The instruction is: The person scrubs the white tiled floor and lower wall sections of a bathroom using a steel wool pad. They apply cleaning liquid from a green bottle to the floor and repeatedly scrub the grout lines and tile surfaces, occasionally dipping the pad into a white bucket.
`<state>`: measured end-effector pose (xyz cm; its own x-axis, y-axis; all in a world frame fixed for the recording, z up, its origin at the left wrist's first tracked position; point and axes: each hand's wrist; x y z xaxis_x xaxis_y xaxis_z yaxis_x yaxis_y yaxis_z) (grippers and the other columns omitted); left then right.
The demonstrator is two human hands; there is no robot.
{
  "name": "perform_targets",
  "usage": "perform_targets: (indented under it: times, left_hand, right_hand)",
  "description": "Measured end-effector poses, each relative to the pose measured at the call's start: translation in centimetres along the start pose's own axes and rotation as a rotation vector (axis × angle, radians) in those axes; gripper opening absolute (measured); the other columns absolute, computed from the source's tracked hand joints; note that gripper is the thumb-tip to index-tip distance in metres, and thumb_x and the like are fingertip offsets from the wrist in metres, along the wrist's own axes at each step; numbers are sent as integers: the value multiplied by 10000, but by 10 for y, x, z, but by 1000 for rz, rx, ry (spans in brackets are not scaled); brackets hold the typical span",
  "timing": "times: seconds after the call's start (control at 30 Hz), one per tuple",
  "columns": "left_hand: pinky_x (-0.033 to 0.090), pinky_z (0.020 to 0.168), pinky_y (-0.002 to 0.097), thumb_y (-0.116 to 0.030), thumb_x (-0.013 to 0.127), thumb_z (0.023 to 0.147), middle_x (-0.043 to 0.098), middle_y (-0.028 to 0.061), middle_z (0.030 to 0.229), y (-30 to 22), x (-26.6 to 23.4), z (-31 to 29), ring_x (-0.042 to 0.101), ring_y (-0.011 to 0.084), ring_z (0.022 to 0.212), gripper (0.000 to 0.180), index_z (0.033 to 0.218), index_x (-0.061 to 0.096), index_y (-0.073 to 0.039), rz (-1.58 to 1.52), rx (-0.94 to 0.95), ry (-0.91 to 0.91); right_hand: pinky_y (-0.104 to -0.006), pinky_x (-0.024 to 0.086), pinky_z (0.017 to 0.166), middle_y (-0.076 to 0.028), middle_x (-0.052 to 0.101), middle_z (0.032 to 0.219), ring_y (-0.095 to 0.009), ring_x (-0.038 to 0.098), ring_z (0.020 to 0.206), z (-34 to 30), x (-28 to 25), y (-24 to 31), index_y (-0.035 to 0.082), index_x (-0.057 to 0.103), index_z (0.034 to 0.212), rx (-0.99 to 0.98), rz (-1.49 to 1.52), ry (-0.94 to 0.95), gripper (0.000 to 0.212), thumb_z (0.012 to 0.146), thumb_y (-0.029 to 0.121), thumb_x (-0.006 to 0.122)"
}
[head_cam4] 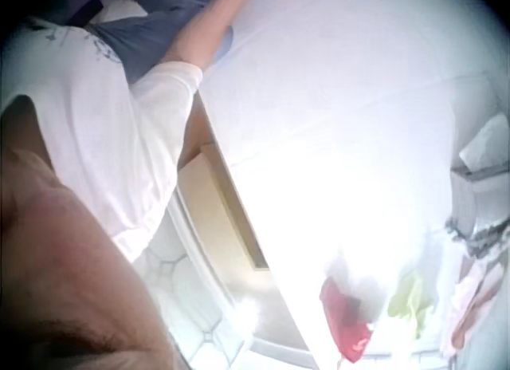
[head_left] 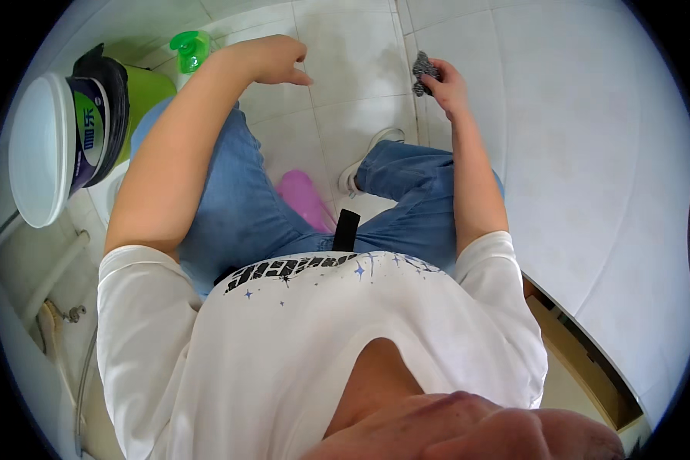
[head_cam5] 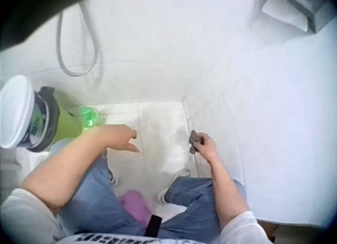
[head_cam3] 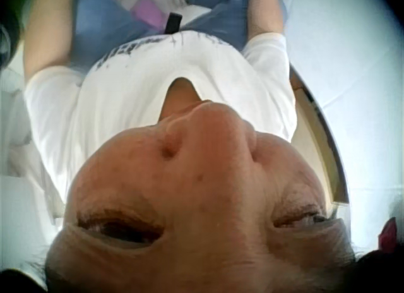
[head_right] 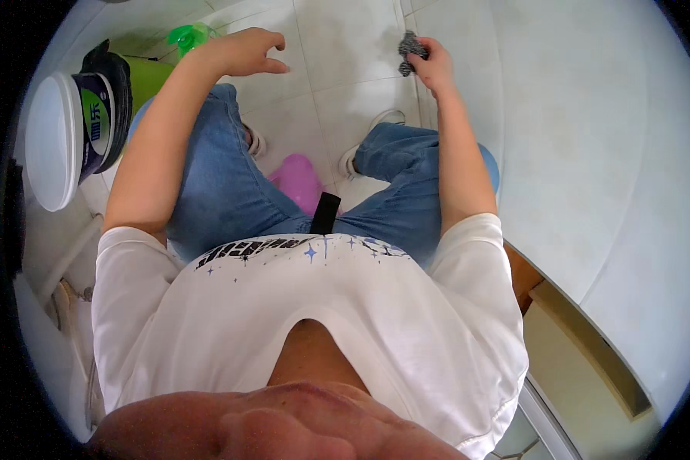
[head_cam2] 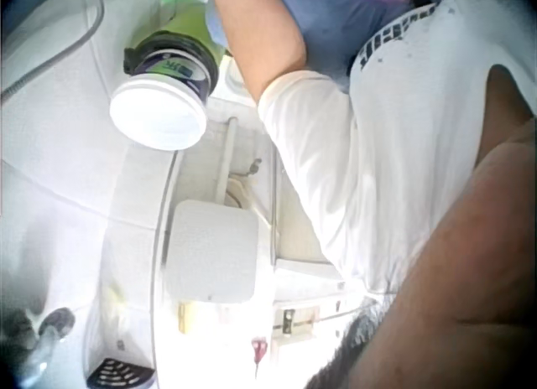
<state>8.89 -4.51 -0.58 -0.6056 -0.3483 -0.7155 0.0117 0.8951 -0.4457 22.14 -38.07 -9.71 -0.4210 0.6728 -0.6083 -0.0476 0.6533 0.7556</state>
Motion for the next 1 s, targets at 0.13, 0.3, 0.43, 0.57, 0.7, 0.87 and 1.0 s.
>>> perform_targets:
  times: [0.13, 0.3, 0.43, 0.57, 0.7, 0.87, 1.0]
  left_hand:
    - [454, 858, 401, -408, 616, 835, 563, 179, 1149, 20, 6, 7, 539, 330, 1052, 502, 1148, 545, -22, -1, -120, 15]
    - [472, 800, 389, -378, 624, 837, 609, 176, 1033, 1, 9, 23, 582, 321, 946, 456, 1113, 562, -21, -102, 110, -217]
    - [480, 737, 377, -361, 629, 845, 637, 170, 917, -14, 18, 42, 602, 303, 839, 432, 1100, 565, -19, -217, 311, -406]
    - [479, 690, 338, -401, 606, 866, 642, 143, 897, -37, 26, 48, 608, 243, 778, 473, 1148, 549, -25, -412, 272, -427]
    - [494, 707, 304, -469, 547, 887, 620, 82, 1016, -66, 14, 39, 606, 157, 855, 571, 1274, 451, -60, -778, 93, -192]
    - [511, 741, 348, -485, 536, 878, 559, 98, 1148, -74, 5, 42, 596, 174, 933, 592, 1251, 447, -35, -1078, 85, -232]
    - [504, 741, 337, -479, 520, 890, 585, 81, 1100, -95, -9, 52, 597, 162, 926, 557, 1240, 449, -51, -1097, 75, -234]
  right_hand:
    - [-273, 513, 750, -64, 635, 999, -136, 609, 883, -38, -34, 56, 6, 538, 1161, 193, 216, 16, 370, 804, 25, 635]
    - [-275, 517, 764, -47, 619, 1030, -126, 597, 902, -52, -35, 100, 28, 519, 1198, 42, 195, 79, 369, 840, 11, 607]
    - [-269, 503, 791, -68, 622, 1021, -136, 595, 905, -51, -23, 100, 2, 513, 1194, -53, 285, 181, 396, 817, 2, 635]
    - [-270, 498, 768, -69, 632, 988, -130, 601, 874, -46, -3, 93, -1, 532, 1166, -24, 288, 155, 424, 772, 42, 681]
    - [-287, 497, 774, -92, 639, 1013, -150, 610, 892, -39, 25, 113, 17, 541, 1158, -214, 257, 41, 443, 751, 92, 698]
    - [-265, 479, 797, -78, 614, 1059, -129, 583, 950, -30, 26, 123, 1, 504, 1183, -208, 506, 78, 403, 814, 70, 652]
    - [-264, 482, 804, -80, 611, 1063, -132, 585, 949, -20, 18, 122, -1, 492, 1195, -244, 383, -56, 421, 818, 82, 662]
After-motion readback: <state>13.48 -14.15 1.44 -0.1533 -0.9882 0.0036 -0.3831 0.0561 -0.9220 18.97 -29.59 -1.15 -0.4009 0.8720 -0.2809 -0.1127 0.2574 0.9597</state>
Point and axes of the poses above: each hand's wrist, its own z-axis towards the middle knuckle, its own x-axis out of the palm, y = z × x
